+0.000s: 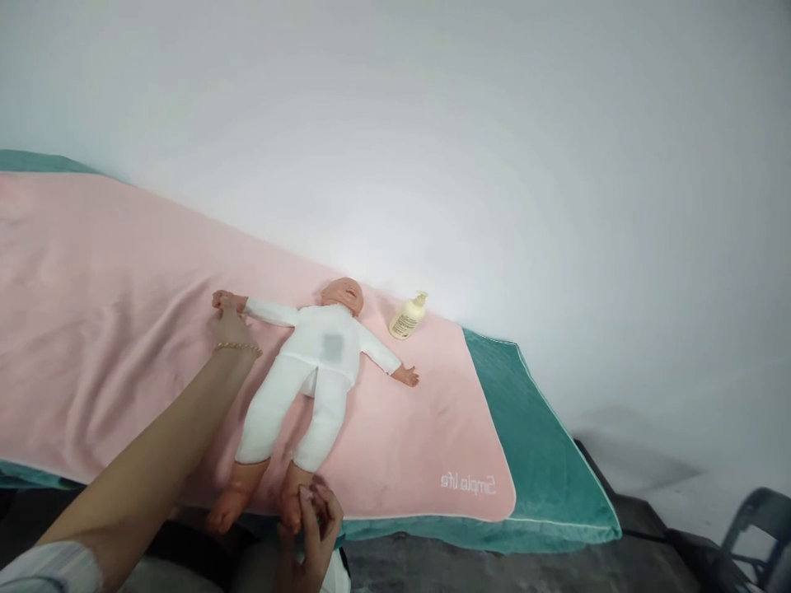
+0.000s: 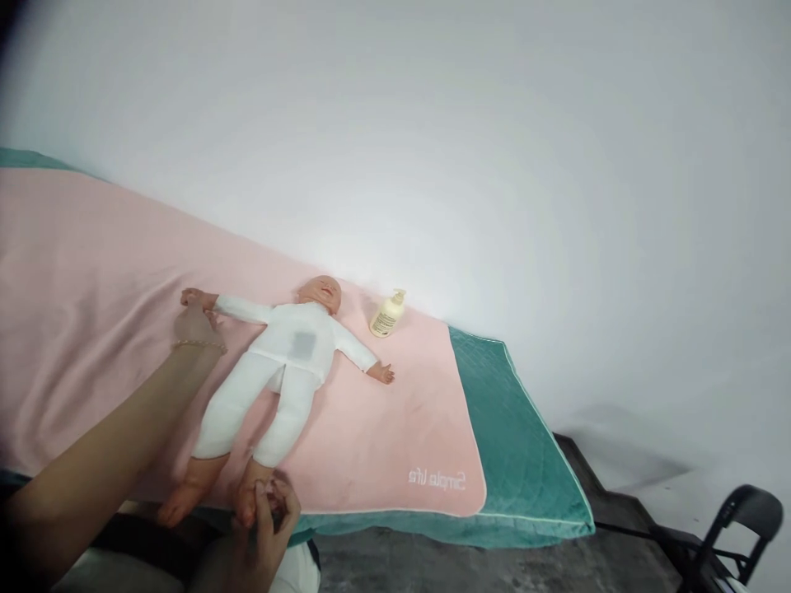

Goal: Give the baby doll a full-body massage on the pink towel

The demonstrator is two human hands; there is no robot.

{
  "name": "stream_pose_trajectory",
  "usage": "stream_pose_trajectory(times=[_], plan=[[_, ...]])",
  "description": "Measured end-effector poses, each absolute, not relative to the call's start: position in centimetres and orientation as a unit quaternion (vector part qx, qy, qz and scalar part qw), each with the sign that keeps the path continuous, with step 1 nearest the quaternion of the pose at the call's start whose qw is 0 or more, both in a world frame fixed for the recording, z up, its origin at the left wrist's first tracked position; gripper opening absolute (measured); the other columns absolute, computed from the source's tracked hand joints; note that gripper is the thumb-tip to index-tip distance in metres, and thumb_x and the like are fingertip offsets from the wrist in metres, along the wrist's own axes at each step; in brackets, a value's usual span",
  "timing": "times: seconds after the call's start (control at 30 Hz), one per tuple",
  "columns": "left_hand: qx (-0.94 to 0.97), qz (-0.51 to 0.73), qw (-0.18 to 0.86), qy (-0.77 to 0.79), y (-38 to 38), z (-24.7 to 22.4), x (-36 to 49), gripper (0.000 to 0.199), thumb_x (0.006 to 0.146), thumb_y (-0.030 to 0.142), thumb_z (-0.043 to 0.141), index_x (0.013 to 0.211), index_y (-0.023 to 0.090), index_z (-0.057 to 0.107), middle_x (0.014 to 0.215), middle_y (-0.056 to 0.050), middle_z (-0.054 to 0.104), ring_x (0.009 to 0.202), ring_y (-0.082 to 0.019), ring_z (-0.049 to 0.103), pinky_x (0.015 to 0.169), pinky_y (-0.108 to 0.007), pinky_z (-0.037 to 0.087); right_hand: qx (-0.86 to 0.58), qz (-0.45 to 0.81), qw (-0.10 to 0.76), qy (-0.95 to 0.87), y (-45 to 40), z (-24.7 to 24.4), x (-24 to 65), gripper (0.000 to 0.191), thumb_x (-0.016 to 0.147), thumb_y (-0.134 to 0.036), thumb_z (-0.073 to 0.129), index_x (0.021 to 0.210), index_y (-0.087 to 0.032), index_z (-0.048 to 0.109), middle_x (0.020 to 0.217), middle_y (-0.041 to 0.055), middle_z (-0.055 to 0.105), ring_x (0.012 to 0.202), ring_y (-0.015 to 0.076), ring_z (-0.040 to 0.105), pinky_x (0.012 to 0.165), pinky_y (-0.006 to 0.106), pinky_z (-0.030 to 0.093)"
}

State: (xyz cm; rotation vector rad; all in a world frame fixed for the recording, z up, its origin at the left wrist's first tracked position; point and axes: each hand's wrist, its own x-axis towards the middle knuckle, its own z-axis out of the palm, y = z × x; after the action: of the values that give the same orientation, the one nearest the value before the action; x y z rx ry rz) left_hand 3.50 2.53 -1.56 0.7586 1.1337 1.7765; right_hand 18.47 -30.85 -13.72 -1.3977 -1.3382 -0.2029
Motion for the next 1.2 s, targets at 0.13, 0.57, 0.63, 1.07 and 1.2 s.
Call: stream_pose_trajectory(times=[0.13,0.57,0.63,1.07,1.2], plan=[[0.231,0.763,0.365,0.481,2.9,-1.5,4.8,0.033,0.096,0.044,0.041,0.082,0.015,0.048,0.085,-0.001,0.061,0.096,-0.018,0.059,0.08,-0.036,0.045,-0.604,-0.098,0.538,-0.579,-30.8,-11.9,18.9,0.035,0.096,-0.027,0.045,0.128,-0.027,0.06,0.127,0.0155,0.055,0.109,0.0283,0.063,0.08,0.041,0.06],[0.515,0.71,0.321,0.357,-1.7,1.5,7.3,0.03,0.077,0.041,0.074,0.098,0.019,0.072,0.105,-0.006,0.071,0.102,-0.025,0.065,0.097,-0.042,0.051,-0.539,-0.07,0.482,-0.687,-24.1,-4.4,23.4,0.036,0.1,-0.028,0.038,0.132,-0.022,0.053,0.13,0.0127,0.062,0.126,0.0261,0.055,0.097,0.046,0.054],[0.55,0.681,0.33,0.354,-1.9,1.3,7.6,0.032,0.074,0.044,0.076,0.097,0.022,0.074,0.108,-0.006,0.071,0.105,-0.026,0.065,0.099,-0.043,0.05,-0.534,-0.067,0.495,-0.683,-22.5,-2.9,23.6,0.036,0.099,-0.025,0.038,0.131,-0.02,0.053,0.131,0.0134,0.061,0.127,0.0258,0.054,0.097,0.046,0.053],[0.722,0.578,0.313,0.216,-1.2,1.0,7.3,0.019,0.077,0.042,0.072,0.089,0.028,0.078,0.103,-0.005,0.074,0.108,-0.027,0.065,0.105,-0.049,0.045,-0.553,0.129,0.551,-0.612,-16.8,4.7,24.1,0.039,0.098,-0.031,0.04,0.134,-0.021,0.053,0.135,0.01,0.058,0.13,0.0219,0.051,0.107,0.041,0.044],[0.664,0.598,0.366,0.259,-1.5,1.0,7.2,0.023,0.073,0.04,0.077,0.091,0.025,0.077,0.105,-0.007,0.073,0.11,-0.028,0.064,0.102,-0.047,0.048,-0.552,0.128,0.55,-0.614,-17.7,4.3,24.6,0.04,0.098,-0.032,0.041,0.135,-0.02,0.052,0.135,0.0111,0.058,0.128,0.0226,0.052,0.107,0.042,0.044]])
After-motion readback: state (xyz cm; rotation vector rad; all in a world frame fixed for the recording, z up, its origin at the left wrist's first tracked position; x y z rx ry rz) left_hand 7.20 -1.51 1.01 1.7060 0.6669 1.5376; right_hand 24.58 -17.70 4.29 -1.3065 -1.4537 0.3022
